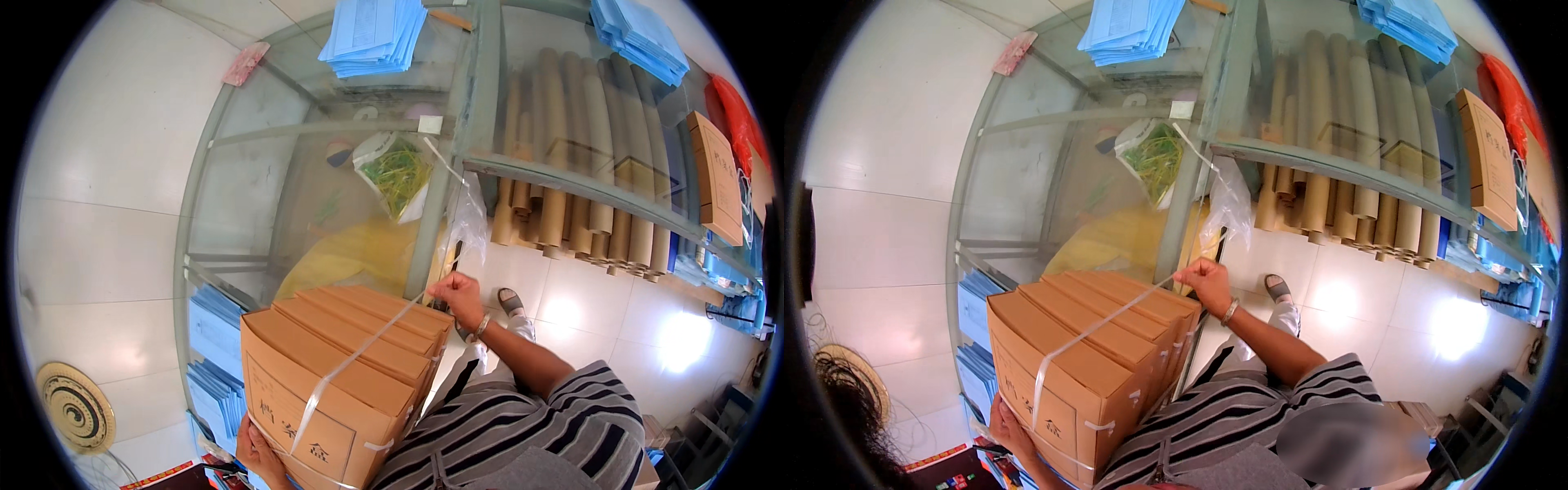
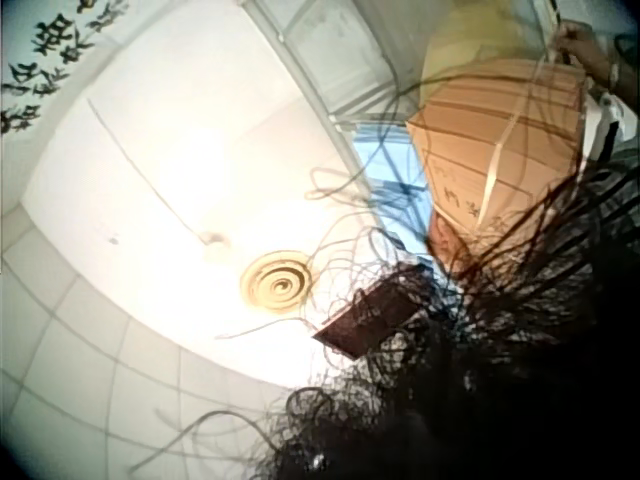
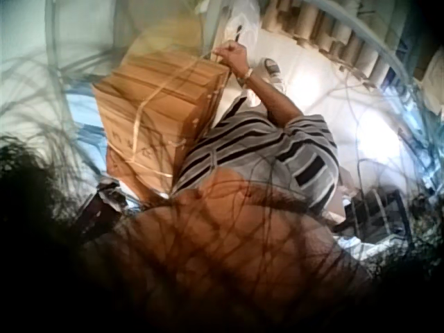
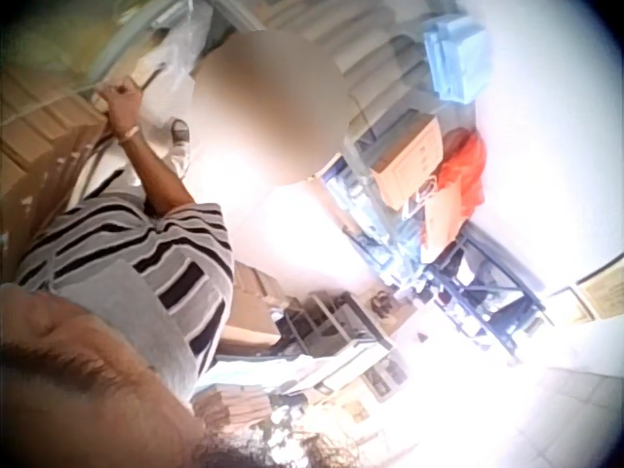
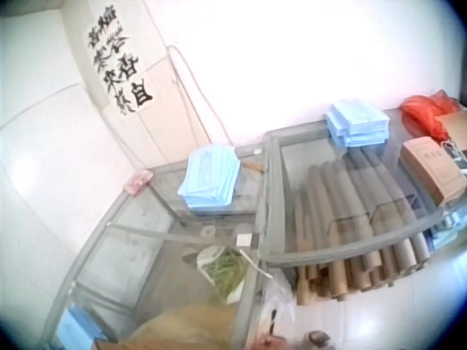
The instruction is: The person ties a cardboard box with a white plastic strap, wrapping it around the box and securing it with a knot. The person handles the box and strap by hand, adjusting the strap and tightening the knot to secure the package.
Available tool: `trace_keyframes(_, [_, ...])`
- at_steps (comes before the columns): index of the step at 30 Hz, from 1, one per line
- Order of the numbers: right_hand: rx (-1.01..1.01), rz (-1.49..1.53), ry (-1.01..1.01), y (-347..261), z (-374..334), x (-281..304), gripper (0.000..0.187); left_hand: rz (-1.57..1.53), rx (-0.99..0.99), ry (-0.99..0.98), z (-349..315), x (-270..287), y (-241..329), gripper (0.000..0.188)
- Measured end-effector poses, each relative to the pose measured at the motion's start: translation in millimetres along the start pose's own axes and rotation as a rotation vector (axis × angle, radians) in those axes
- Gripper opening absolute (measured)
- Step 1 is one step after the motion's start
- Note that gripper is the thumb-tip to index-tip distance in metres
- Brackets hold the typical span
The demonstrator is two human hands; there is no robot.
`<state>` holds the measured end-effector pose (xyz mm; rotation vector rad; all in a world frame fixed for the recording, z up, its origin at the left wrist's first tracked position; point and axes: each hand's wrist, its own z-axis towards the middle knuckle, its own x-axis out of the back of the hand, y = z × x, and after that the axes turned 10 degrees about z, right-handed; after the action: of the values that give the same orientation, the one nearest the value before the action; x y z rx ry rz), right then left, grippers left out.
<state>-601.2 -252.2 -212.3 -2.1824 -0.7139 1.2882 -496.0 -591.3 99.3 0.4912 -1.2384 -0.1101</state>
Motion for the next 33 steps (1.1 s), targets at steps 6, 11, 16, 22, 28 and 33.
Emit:
trace_keyframes(6, [-0.352,0.462,-0.170,44.8,-5.6,24.2,0.017,-0.007,0.050,0.013,-7.1,2.6,-5.9,0.039])
trace_keyframes(11, [-0.555,0.860,-0.282,89.9,-16.8,37.8,0.013,0.110,0.034,-0.023,-3.2,5.6,-5.0,0.038])
trace_keyframes(16, [-0.789,1.109,-0.151,97.6,-49.9,30.9,0.036,0.105,-0.010,0.038,-5.1,3.9,-17.5,0.038])
trace_keyframes(22, [-0.733,0.963,-0.066,85.2,-78.5,21.4,0.042,0.173,-0.075,0.062,-4.4,6.3,-21.5,0.041])
trace_keyframes(28, [-0.772,1.138,-0.187,91.5,-116.5,45.1,0.038,0.083,-0.161,0.006,-3.8,10.9,-31.9,0.041])
trace_keyframes(33, [-0.807,1.033,-0.169,88.1,-146.2,65.3,0.034,0.033,-0.232,-0.051,-5.0,15.1,-36.8,0.040])
